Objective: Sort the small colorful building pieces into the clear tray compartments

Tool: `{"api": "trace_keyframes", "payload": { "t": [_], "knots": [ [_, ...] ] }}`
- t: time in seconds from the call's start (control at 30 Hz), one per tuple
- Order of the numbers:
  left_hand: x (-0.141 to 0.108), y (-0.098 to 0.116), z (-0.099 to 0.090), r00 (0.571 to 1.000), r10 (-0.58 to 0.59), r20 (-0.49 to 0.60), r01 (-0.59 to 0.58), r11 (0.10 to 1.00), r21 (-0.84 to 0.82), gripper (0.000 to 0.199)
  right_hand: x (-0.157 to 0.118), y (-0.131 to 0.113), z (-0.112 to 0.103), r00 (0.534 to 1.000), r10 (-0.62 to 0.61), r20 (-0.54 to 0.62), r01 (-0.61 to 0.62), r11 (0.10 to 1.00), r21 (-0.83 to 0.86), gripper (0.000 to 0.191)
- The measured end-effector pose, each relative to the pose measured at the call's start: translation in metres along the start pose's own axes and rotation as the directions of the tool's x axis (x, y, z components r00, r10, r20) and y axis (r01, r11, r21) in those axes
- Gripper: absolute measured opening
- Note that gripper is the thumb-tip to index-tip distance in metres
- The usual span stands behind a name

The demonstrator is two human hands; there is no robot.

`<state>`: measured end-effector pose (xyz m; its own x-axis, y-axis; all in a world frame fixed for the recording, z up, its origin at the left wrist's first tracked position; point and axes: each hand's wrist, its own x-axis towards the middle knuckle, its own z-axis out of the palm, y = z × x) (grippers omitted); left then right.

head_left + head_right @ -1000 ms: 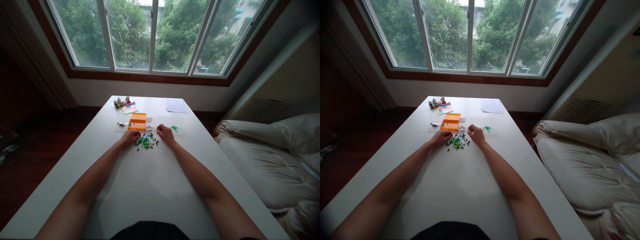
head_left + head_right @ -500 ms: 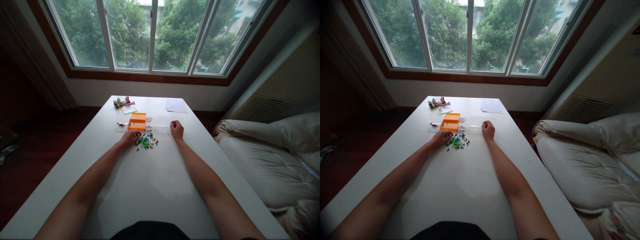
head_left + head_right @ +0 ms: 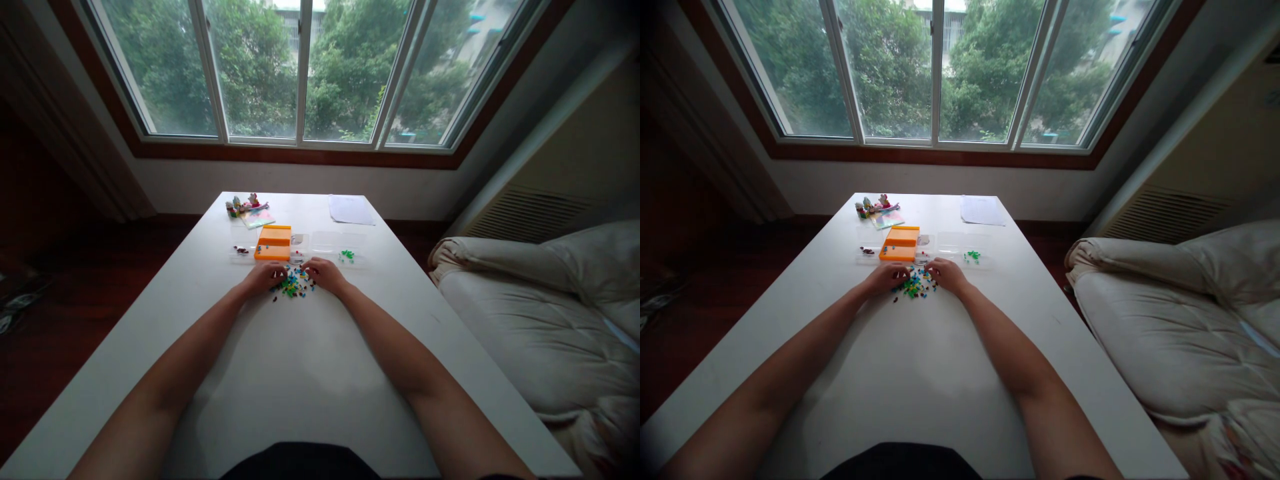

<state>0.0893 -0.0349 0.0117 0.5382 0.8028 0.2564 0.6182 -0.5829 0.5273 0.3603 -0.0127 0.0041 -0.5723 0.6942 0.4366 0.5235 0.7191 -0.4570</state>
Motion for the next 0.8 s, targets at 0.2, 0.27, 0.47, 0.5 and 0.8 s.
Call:
{"api": "trace_keyframes", "payload": {
  "t": [0.2, 0.27, 0.47, 0.5, 0.8],
  "knots": [
    [0.0011, 0.0005, -0.0002, 0.999, 0.032, 0.034, -0.032, 0.999, -0.017, 0.018, 0.0013, 0.0013, 0.0021, 0.998, 0.037, 0.056, -0.035, 0.998, -0.046, 0.023],
    [0.0016, 0.0007, 0.0000, 0.999, 0.026, 0.037, -0.025, 1.000, -0.014, 0.018, 0.0017, -0.0007, 0.0018, 0.997, 0.058, 0.056, -0.056, 0.998, -0.042, 0.022],
    [0.0024, 0.0020, -0.0003, 0.999, 0.023, 0.045, -0.022, 0.999, -0.035, 0.017, 0.0036, -0.0040, 0.0038, 0.991, 0.126, 0.047, -0.124, 0.992, -0.034, 0.019],
    [0.0023, 0.0021, -0.0001, 0.999, 0.025, 0.046, -0.023, 0.999, -0.042, 0.017, 0.0039, -0.0039, 0.0044, 0.990, 0.133, 0.047, -0.132, 0.991, -0.034, 0.018],
    [0.0035, -0.0059, 0.0029, 0.958, -0.175, -0.225, 0.137, 0.975, -0.172, 0.013, 0.0050, -0.0027, 0.0084, 0.988, 0.151, 0.006, -0.151, 0.988, 0.017, 0.012]
  ]
}}
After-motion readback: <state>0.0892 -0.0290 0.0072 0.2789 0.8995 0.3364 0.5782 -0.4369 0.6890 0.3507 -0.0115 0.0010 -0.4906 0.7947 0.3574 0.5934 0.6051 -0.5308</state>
